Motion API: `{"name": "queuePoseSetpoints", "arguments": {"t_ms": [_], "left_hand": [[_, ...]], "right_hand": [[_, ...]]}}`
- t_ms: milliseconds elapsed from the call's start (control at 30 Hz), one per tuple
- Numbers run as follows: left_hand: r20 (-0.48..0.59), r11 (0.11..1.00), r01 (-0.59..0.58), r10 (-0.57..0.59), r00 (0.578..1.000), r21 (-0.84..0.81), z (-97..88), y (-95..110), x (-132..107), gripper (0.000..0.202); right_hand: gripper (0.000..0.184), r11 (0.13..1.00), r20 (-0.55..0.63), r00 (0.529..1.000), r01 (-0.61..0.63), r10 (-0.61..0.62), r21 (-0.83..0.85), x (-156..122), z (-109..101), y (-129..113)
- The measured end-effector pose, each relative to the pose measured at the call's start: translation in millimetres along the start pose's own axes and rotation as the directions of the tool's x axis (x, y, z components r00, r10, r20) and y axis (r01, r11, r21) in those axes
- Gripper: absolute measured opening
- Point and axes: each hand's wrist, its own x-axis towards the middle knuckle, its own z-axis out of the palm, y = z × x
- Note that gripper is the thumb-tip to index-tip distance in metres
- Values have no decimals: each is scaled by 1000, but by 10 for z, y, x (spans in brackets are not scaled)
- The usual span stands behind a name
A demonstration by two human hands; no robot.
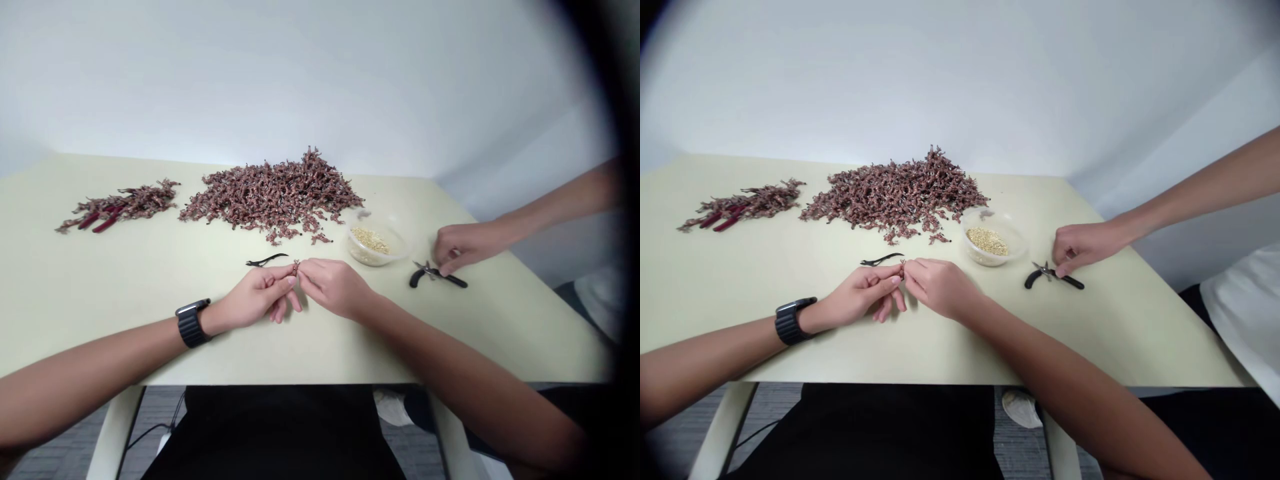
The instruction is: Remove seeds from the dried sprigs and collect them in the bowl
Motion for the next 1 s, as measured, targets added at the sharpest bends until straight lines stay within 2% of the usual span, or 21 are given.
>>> {"name": "queuePoseSetpoints", "arguments": {"t_ms": [100, 200, 267, 333, 400, 433, 467, 500, 533, 567, 600, 667, 700, 733, 767, 833, 1000], "left_hand": [[-8, 999, -17, 17, 1000, 32, 3, -12, -9, 42], [-38, 994, -41, 45, 998, 101, 7, -21, -15, 43], [-62, 984, -55, 66, 996, 167, 8, -24, -22, 44], [-79, 971, -69, 89, 993, 227, 5, -32, -28, 44], [-81, 960, -93, 118, 990, 262, -1, -46, -31, 45], [-79, 957, -105, 131, 988, 271, -3, -53, -31, 46], [-78, 955, -113, 139, 987, 273, -3, -57, -31, 46], [-76, 956, -116, 141, 987, 269, 0, -58, -29, 47], [-75, 960, -109, 133, 988, 260, 7, -53, -27, 46], [-74, 966, -92, 112, 991, 242, 17, -43, -25, 44], [-69, 975, -66, 83, 994, 213, 31, -27, -24, 43], [-49, 991, -4, 10, 999, 131, 64, 10, -21, 41], [-36, 996, 28, -25, 999, 88, 80, 26, -21, 41], [-23, 997, 54, -52, 998, 49, 93, 38, -21, 41], [-14, 997, 71, -70, 997, 16, 102, 44, -20, 41], [-2, 996, 89, -89, 996, -24, 106, 38, -19, 42], [27, 990, 117, -115, 993, -83, 84, -21, -4, 41]], "right_hand": [[33, 971, -29, 987, -149, 157, 187, 13, 31, -71], [35, 858, -19, 946, -286, 324, 427, 43, 72, -158], [30, 700, 77, 905, -375, 418, 608, 70, 83, -198], [23, 446, 243, 840, -476, 485, 758, 99, 71, -221], [19, 188, 402, 772, -545, 492, 817, 126, 34, -228], [19, 94, 461, 748, -565, 477, 820, 137, 11, -225], [19, 32, 510, 731, -585, 454, 810, 144, -10, -218], [18, 11, 541, 720, -605, 434, 796, 145, -29, -209], [19, 40, 548, 719, -621, 427, 783, 141, -41, -197], [20, 133, 516, 737, -621, 437, 773, 129, -47, -184], [21, 290, 437, 776, -593, 454, 751, 111, -46, -169], [26, 684, 193, 892, -439, 408, 583, 59, -30, -136], [27, 833, 92, 941, -333, 326, 441, 30, -20, -117], [27, 926, 37, 972, -232, 232, 298, 2, -10, -96], [26, 973, 20, 989, -148, 147, 175, -22, -3, -73], [22, 999, 48, 998, -37, 37, -3, -59, 3, -26], [21, 952, 122, 987, 132, -101, -278, -94, -5, 54]]}}
